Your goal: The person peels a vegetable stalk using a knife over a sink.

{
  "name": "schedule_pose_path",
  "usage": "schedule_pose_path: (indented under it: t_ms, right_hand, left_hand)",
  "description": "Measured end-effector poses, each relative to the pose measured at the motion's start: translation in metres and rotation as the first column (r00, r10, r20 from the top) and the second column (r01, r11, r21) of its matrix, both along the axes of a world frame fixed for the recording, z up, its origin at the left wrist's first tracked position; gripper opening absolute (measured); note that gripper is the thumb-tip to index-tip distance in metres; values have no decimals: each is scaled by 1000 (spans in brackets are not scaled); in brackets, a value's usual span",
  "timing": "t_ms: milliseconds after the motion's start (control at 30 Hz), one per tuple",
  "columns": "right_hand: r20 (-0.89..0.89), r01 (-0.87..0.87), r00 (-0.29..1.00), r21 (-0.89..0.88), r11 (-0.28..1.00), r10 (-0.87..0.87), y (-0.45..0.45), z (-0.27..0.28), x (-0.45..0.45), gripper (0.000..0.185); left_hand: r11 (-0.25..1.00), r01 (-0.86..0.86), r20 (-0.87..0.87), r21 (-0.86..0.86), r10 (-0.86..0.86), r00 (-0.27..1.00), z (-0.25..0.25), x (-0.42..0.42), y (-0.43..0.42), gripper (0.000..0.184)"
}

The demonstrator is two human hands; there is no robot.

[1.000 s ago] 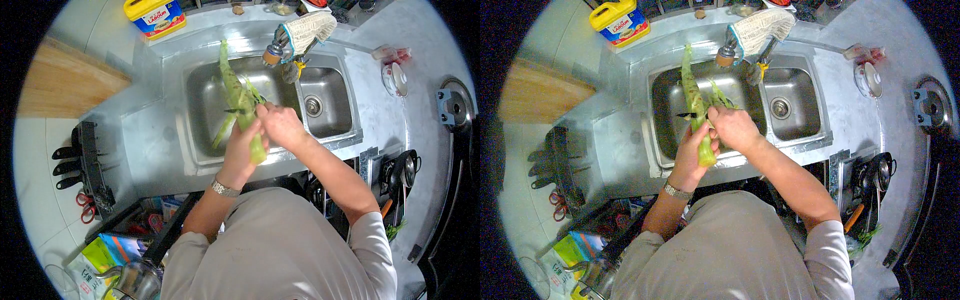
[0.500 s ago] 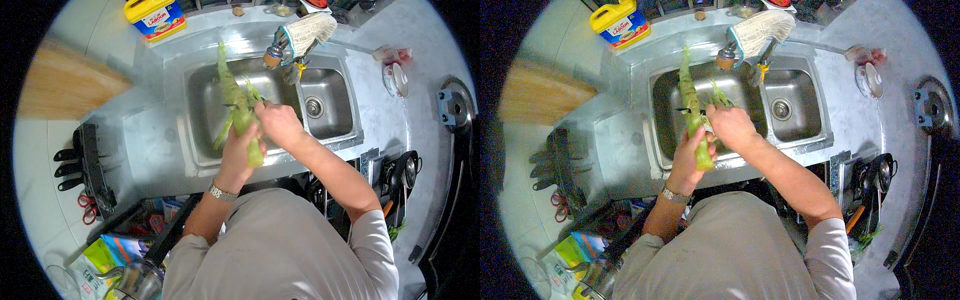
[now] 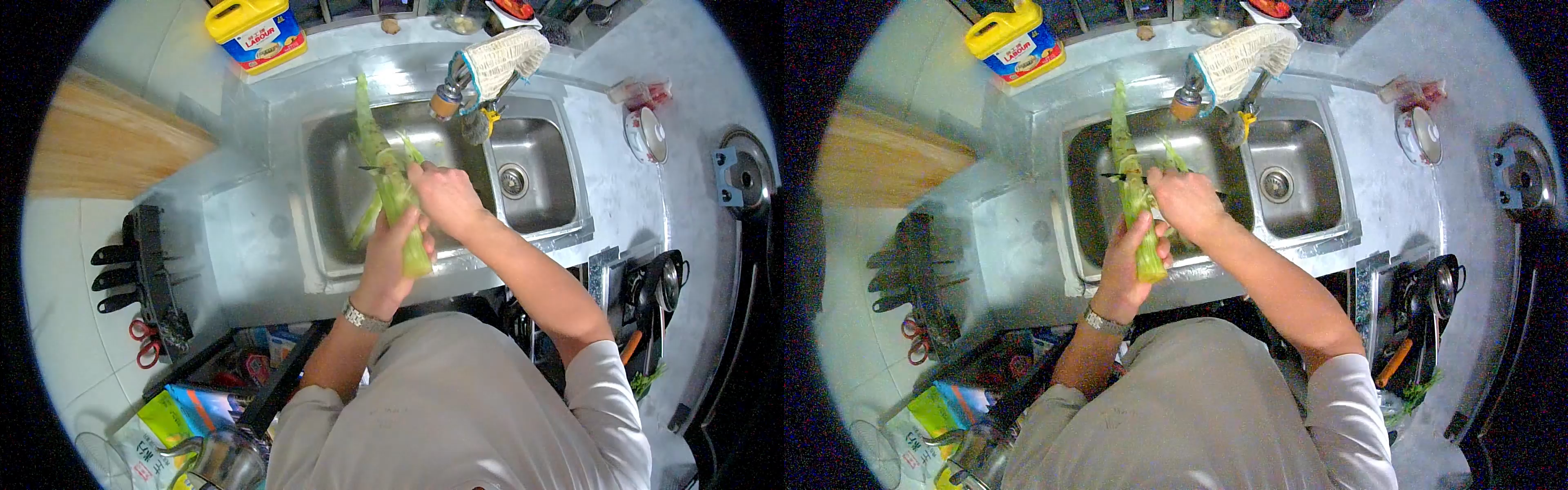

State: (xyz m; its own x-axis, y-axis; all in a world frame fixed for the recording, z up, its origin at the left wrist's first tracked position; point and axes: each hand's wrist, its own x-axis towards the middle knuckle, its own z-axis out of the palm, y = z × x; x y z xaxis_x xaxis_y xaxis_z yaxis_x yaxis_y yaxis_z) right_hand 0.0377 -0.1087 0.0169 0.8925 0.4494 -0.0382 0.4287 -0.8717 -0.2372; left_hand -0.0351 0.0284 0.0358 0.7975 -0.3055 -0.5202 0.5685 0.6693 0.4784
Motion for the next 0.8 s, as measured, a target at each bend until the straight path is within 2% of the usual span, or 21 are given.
schedule_pose_path:
  t_ms: [67, 300, 400, 467, 500, 567, 600, 667, 800]
  right_hand:
    - [17, 5, 1000, -36, 999, -4, 5, -1, 3, 29]
    - [17, 18, 1000, -46, 999, -18, 15, 0, 7, 22]
    - [7, -15, 1000, -58, 998, 15, 14, 3, 8, 21]
    - [5, 11, 1000, 20, 1000, -11, 10, 5, 2, 37]
    - [4, 7, 1000, 20, 1000, -7, 8, 4, 0, 37]
    - [-49, 6, 999, 30, 1000, -5, 4, 3, -2, 56]
    - [-49, 4, 999, 32, 999, -2, 5, 3, -3, 56]
    - [-70, 9, 998, 33, 999, -7, 5, 2, -4, 68]
    - [-69, -1, 998, 61, 998, 5, 6, -13, -7, 73]
  left_hand:
    - [1000, -6, -25, 5, 6, 1000, 0, 0, 2, 27]
    - [999, -31, -11, -17, 31, 999, 0, 0, 7, 27]
    - [999, -22, 8, 47, 22, 1000, -3, 0, 11, 26]
    - [999, -18, -42, -40, 17, 999, -3, -4, 13, 25]
    - [999, -23, -42, -40, 21, 999, -3, -4, 13, 25]
    - [994, -83, -98, -66, 76, 992, -3, -2, 9, 35]
    - [994, -85, -98, -64, 79, 992, -5, 0, 10, 35]
    - [995, -99, -186, -1, 97, 978, -15, 5, 10, 26]
    - [992, -19, -113, 127, 34, 993, -42, 10, 24, 34]
